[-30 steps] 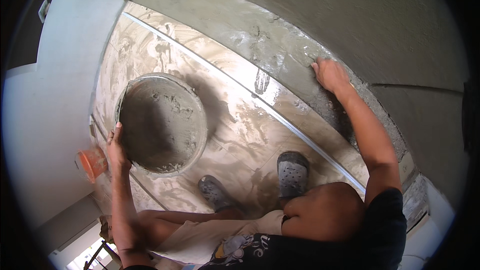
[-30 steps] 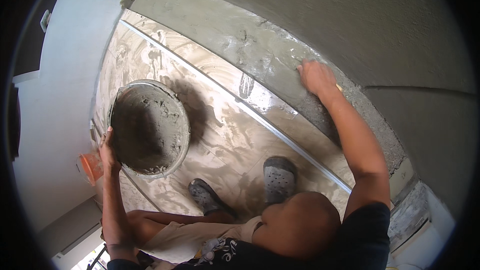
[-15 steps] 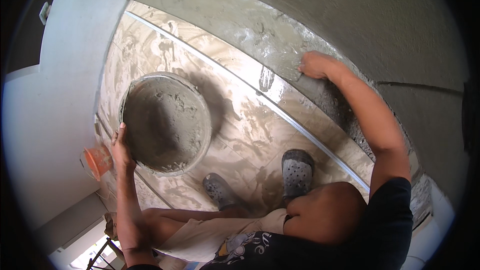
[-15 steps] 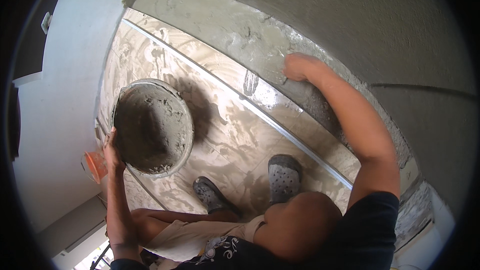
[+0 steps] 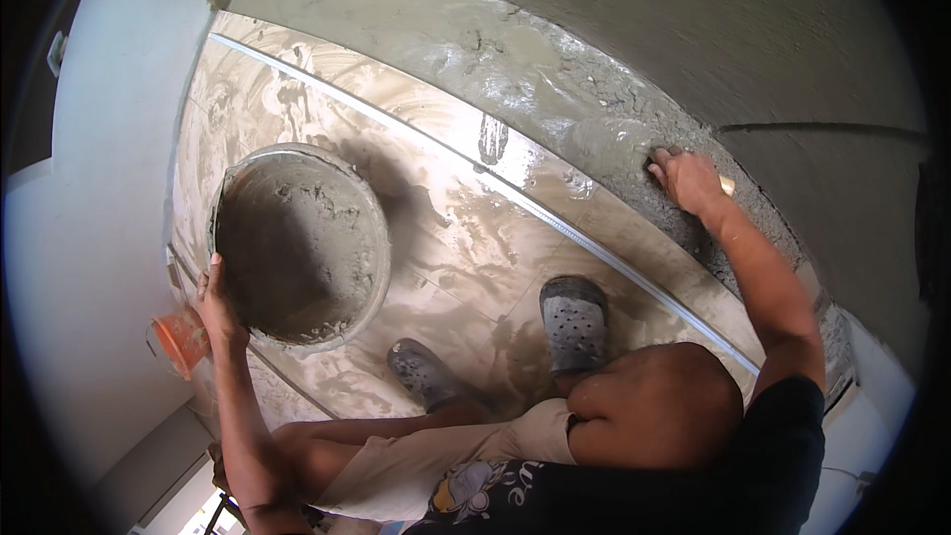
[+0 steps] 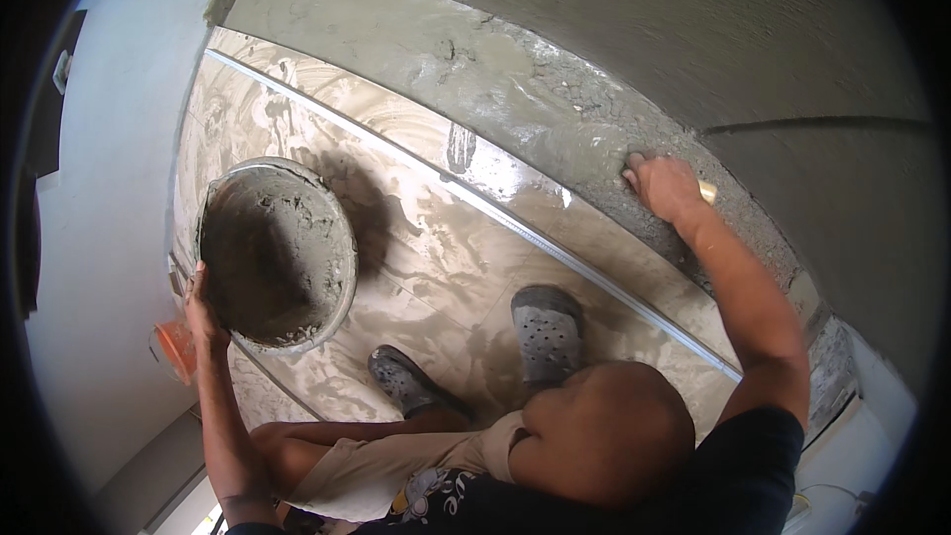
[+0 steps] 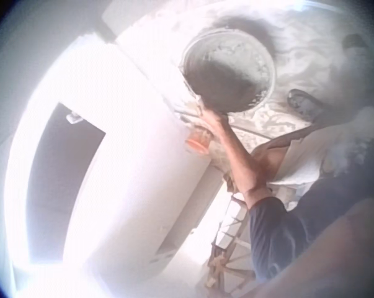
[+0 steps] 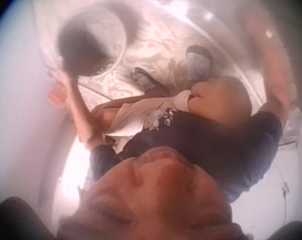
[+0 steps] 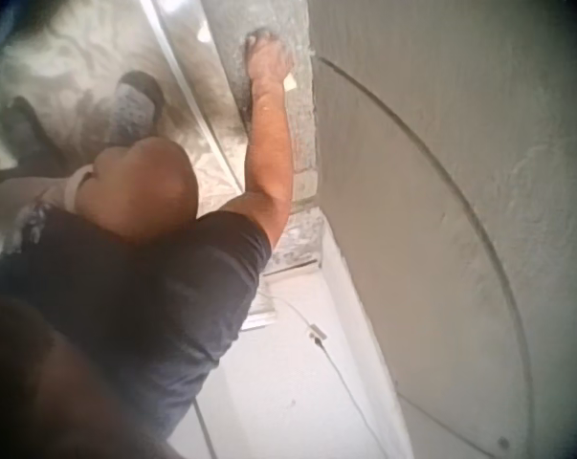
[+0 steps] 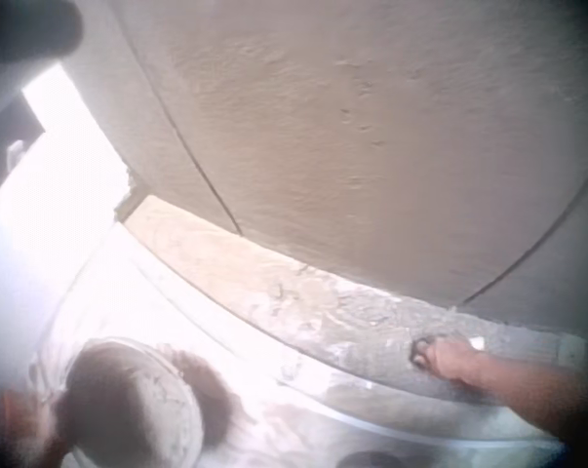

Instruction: The person scoops cement from a bucket with a trowel and spreads it along a wall base, smoothing the surface repeatedly. The person works along a linear section of the wall, adding and leveling material as they progress.

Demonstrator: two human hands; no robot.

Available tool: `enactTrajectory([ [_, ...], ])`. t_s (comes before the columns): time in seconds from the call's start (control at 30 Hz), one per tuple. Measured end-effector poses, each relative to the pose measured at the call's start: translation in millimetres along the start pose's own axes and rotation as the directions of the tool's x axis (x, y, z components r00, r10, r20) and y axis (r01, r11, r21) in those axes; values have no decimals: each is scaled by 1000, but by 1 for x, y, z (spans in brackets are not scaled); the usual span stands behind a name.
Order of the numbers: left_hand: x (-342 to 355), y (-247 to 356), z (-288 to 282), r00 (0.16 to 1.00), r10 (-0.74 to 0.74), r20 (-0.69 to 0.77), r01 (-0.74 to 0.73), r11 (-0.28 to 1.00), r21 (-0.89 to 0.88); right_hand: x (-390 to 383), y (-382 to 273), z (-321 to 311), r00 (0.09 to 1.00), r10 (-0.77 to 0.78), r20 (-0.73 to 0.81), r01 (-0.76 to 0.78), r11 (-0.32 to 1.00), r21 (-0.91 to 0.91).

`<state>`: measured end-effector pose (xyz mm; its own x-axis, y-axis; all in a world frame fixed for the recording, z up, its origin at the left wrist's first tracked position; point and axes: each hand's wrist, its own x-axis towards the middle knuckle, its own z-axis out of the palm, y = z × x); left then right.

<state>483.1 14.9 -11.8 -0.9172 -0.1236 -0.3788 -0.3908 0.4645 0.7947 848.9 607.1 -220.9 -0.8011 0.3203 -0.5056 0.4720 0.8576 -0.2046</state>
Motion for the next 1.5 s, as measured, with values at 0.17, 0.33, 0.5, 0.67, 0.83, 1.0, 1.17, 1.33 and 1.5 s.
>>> enactTrajectory([
  [0.17, 9, -8, -12, 999, 27, -24, -28, 1000, -14, -3, -28, -6, 971, 232, -62, -218, 960, 175],
  [0.33, 4, 3, 1, 999, 39, -17, -38, 998, 41, 21, -60, -29, 994, 99, -42, -82, 949, 303],
  [0.5, -4, 1, 0, 999, 43, 13, -43, 999, 20, 43, -60, -53, 988, -13, 155, -31, 961, 276],
  [0.67, -5, 3, 0, 999, 15, -29, -15, 1000, 0, -6, -5, -17, 955, 24, 296, -108, 957, 270],
  [0.83, 1, 5, 4, 999, 30, -26, -29, 999, 17, -55, 32, -11, 942, 128, 312, -203, 954, 221],
  [1.0, -2, 6, 1, 999, 17, -32, -17, 1000, 26, -74, 36, 6, 969, 244, 32, -245, 941, 232],
  [1.17, 2, 5, -1, 1000, 28, 4, -28, 999, -21, -44, 7, 26, 991, 127, -49, -108, 954, 279],
  [1.33, -2, 5, 2, 999, 24, 41, -23, 999, -24, 18, -4, 17, 960, 259, -110, -211, 919, 332],
  [1.5, -18, 9, 13, 999, 36, -14, -36, 999, 0, 15, 13, 14, 957, 289, 9, -267, 872, 411],
])
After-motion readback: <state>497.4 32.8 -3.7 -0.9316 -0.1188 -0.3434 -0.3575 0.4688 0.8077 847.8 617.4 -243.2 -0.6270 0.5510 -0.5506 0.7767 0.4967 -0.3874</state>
